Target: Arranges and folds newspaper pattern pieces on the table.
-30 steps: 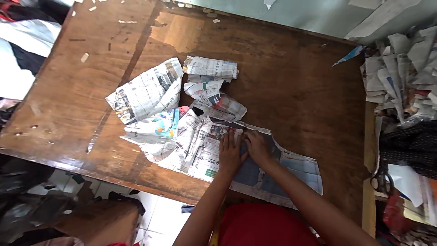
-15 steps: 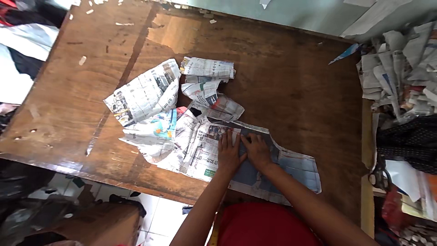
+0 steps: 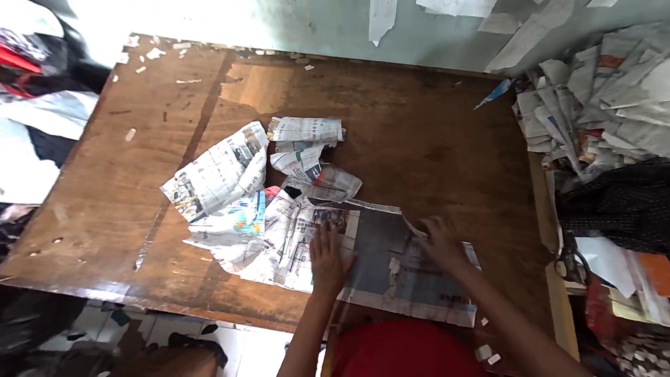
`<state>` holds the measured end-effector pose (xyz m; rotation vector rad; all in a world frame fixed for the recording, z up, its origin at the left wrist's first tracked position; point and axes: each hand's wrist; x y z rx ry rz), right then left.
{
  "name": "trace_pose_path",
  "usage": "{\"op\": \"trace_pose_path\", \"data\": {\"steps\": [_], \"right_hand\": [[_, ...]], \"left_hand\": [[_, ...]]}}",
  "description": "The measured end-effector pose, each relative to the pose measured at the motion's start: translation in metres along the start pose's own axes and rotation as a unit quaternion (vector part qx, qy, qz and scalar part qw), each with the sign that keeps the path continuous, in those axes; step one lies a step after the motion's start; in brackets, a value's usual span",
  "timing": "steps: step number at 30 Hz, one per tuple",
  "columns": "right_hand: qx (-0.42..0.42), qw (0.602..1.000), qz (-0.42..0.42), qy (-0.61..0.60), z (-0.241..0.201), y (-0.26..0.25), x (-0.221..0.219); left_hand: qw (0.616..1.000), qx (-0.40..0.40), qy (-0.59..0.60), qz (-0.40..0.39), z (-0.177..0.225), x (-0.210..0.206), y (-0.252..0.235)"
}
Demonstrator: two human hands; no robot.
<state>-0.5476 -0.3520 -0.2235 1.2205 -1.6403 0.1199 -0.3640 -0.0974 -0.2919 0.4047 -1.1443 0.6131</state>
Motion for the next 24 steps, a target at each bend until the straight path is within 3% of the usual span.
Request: {"op": "trace_pose_path", "data": {"steps": [3,7,14,19,24], "right_hand": [[-0.031,0.999,0.001,0.013,0.031,0.013,0.01],[-0.051,0.998,-0.045,-0.006,0.037,0.016,0.015],[-0.028,0.998,-0.058,0.028,0.048,0.019,0.014],[-0.033,0.988,-0.094,-0.116,0.073,0.032,0.04],[-0.031,0.979,-0.032,-0.2,0.113,0.054,0.051]], "left_hand": [[0.998,0.064,-0.015,0.025,-0.026,0.013,0.024],[0.991,0.125,-0.038,0.038,-0.063,0.028,0.046],[0.962,0.269,-0.045,-0.005,-0.114,0.067,0.066],[0.945,0.323,-0.042,-0.019,-0.14,0.097,0.059],[0.921,0.389,-0.03,-0.006,-0.152,0.119,0.047]]}}
Point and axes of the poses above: each hand's wrist, its own y-axis away from the middle knuckle, its own x-axis out of the back of the hand, z = x × y, and after that the axes turned 12 degrees about -z, right-handed
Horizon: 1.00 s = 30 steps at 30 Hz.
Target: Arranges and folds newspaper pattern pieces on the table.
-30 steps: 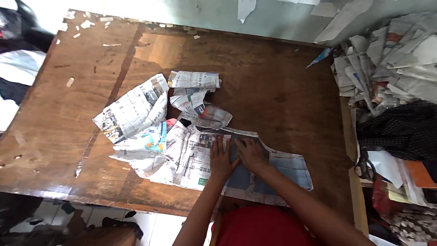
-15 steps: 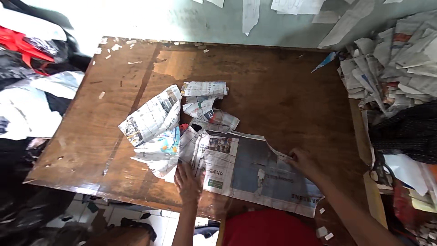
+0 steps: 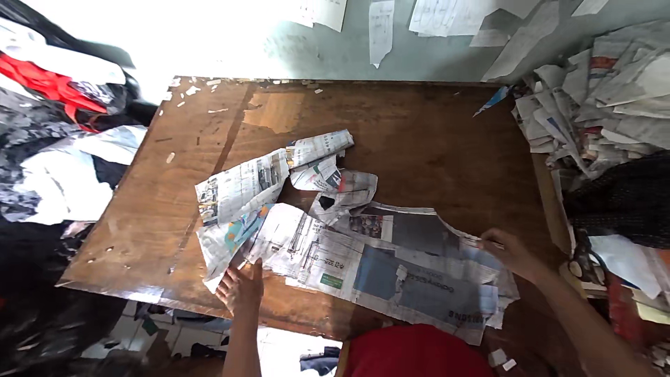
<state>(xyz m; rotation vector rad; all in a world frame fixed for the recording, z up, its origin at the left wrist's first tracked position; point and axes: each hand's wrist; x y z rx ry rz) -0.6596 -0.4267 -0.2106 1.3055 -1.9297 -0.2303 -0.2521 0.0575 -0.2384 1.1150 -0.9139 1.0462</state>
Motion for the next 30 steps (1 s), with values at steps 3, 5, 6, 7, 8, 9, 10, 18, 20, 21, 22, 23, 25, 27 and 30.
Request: {"op": "trace_pose_path", "data": {"steps": [3,5,6,7,8,9,10,18,20,21,22,23,25,27,30], "right_hand": [[-0.001,0.999,0.035,-0.005,0.013,0.019,0.012],[-0.014,0.998,0.054,-0.01,0.024,0.033,0.021],[-0.024,0.998,0.06,-0.013,0.032,0.039,0.027],[-0.034,0.997,0.063,-0.015,0.039,0.045,0.032],[-0.042,0.997,0.065,-0.016,0.045,0.052,0.037],[-0.052,0.997,0.063,-0.014,0.051,0.059,0.043],[-0.061,0.996,0.061,-0.008,0.058,0.064,0.048],[-0.151,0.986,0.058,0.049,0.093,0.087,0.077],[-0.163,0.984,0.055,0.051,0.101,0.087,0.076],[-0.164,0.984,0.054,0.053,0.105,0.086,0.076],[-0.164,0.983,0.055,0.057,0.109,0.086,0.074],[-0.164,0.983,0.056,0.062,0.113,0.085,0.073],[-0.175,0.98,0.053,0.078,0.117,0.087,0.071],[-0.186,0.977,0.05,0.087,0.123,0.091,0.069],[-0.197,0.977,0.047,0.065,0.127,0.104,0.066]], "left_hand": [[1.0,-0.018,0.016,0.011,0.014,0.009,0.001],[0.996,-0.085,0.035,0.02,0.03,0.004,0.006],[0.991,-0.124,0.044,0.015,0.038,-0.001,0.007],[0.987,-0.155,0.042,0.002,0.046,-0.007,0.008],[0.983,-0.18,0.036,-0.014,0.053,-0.014,0.009],[0.98,-0.195,0.03,-0.032,0.06,-0.022,0.008],[0.977,-0.21,0.02,-0.041,0.064,-0.031,0.007],[0.979,-0.2,-0.039,-0.024,0.036,-0.047,-0.034],[0.982,-0.181,-0.045,-0.029,0.023,-0.035,-0.049],[0.984,-0.167,-0.051,-0.038,0.017,-0.027,-0.058],[0.987,-0.143,-0.056,-0.054,0.015,-0.018,-0.065],[0.989,-0.116,-0.057,-0.067,0.015,-0.008,-0.07],[0.993,-0.084,-0.042,-0.072,0.022,0.009,-0.076],[0.994,-0.102,-0.01,-0.028,0.049,0.02,-0.07],[0.966,-0.258,0.024,0.012,0.124,0.016,-0.04]]}}
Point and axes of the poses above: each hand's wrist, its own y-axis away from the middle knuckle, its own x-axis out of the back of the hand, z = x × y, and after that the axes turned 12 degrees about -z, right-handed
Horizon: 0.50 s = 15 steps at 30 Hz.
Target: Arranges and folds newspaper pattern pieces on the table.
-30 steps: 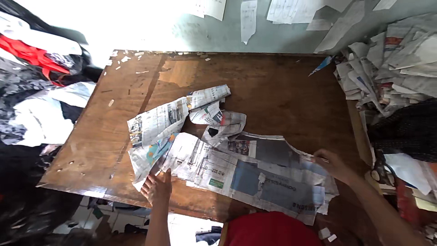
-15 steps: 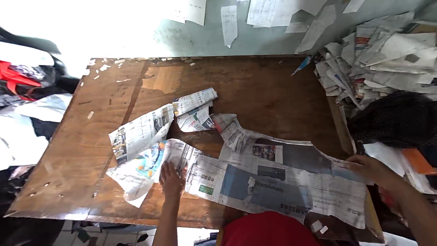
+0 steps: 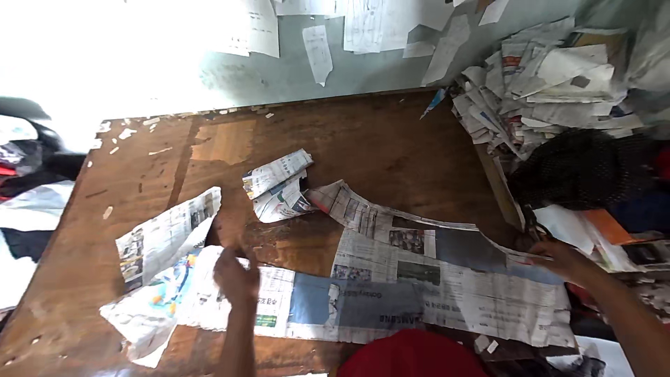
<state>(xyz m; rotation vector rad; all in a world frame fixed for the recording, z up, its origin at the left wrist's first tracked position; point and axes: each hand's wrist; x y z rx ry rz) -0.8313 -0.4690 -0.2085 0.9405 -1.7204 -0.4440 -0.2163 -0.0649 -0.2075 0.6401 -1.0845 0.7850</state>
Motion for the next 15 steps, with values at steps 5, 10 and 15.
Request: {"op": "trace_pose_path", "data": {"steps": [5,10,15], "right_hand": [[-0.031,0.999,0.007,0.004,0.01,0.019,-0.007],[-0.001,0.98,0.177,0.085,-0.029,0.034,-0.037],[0.095,0.963,0.247,0.06,-0.101,0.011,-0.117]], "left_hand": [[0.917,-0.37,-0.033,-0.144,0.165,-0.086,0.025],[0.839,-0.488,-0.055,-0.233,0.245,-0.163,0.041],[0.859,-0.454,-0.094,-0.217,0.255,-0.189,0.043]]}}
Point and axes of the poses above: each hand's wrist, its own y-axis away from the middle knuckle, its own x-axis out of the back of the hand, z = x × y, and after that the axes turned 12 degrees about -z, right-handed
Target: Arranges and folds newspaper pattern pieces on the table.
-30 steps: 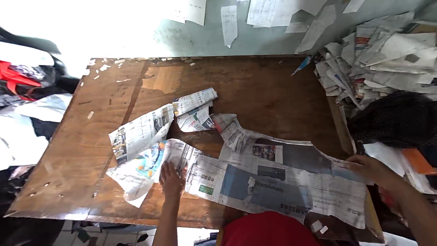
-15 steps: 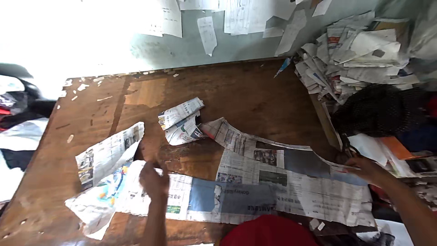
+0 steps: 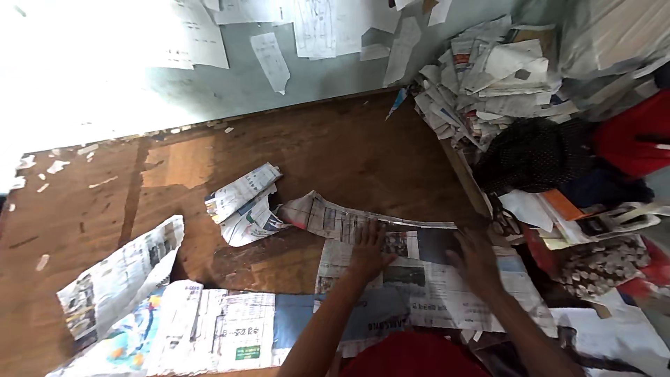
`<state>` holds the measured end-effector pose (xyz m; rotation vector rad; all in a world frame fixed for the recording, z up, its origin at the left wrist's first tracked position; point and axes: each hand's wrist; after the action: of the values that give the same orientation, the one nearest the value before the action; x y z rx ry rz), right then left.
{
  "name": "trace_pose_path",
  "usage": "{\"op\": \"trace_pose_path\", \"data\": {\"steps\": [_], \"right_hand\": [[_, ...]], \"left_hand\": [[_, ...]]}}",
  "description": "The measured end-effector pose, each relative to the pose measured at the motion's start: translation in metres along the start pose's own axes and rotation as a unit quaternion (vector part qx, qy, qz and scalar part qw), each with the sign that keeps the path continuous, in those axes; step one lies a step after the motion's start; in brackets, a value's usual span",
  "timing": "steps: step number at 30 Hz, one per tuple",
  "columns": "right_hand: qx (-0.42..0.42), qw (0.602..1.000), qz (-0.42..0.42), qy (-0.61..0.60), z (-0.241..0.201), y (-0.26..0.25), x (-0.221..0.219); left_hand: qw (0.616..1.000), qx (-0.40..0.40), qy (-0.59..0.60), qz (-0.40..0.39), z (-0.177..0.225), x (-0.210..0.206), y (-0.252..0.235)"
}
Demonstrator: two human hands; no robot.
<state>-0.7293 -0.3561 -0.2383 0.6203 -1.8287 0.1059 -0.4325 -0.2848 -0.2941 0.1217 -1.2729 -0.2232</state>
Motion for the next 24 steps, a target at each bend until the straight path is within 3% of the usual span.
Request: {"op": "trace_pose_path", "data": {"steps": [3,6,13,24], "right_hand": [[0.059,0.997,0.051,0.028,-0.013,-0.007,-0.057],[0.076,0.993,0.076,0.048,-0.009,-0.011,-0.078],[0.075,0.991,0.088,0.061,-0.002,-0.012,-0.084],[0.069,0.993,0.084,0.055,-0.005,-0.011,-0.08]], "left_hand": [[0.999,0.004,-0.006,0.037,-0.002,-0.006,0.001],[0.995,0.036,-0.012,0.093,-0.015,-0.01,0.004],[0.979,0.163,-0.02,0.12,-0.044,-0.005,0.01],[0.971,0.19,-0.014,0.141,-0.056,0.001,0.018]]}}
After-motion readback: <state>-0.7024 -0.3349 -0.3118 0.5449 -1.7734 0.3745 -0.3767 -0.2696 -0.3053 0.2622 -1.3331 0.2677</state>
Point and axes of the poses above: each hand's wrist, its own y-axis away from the middle knuckle, its own x-axis out of the back of the hand, z = x × y, and after that the axes turned 12 degrees about -z, right-handed
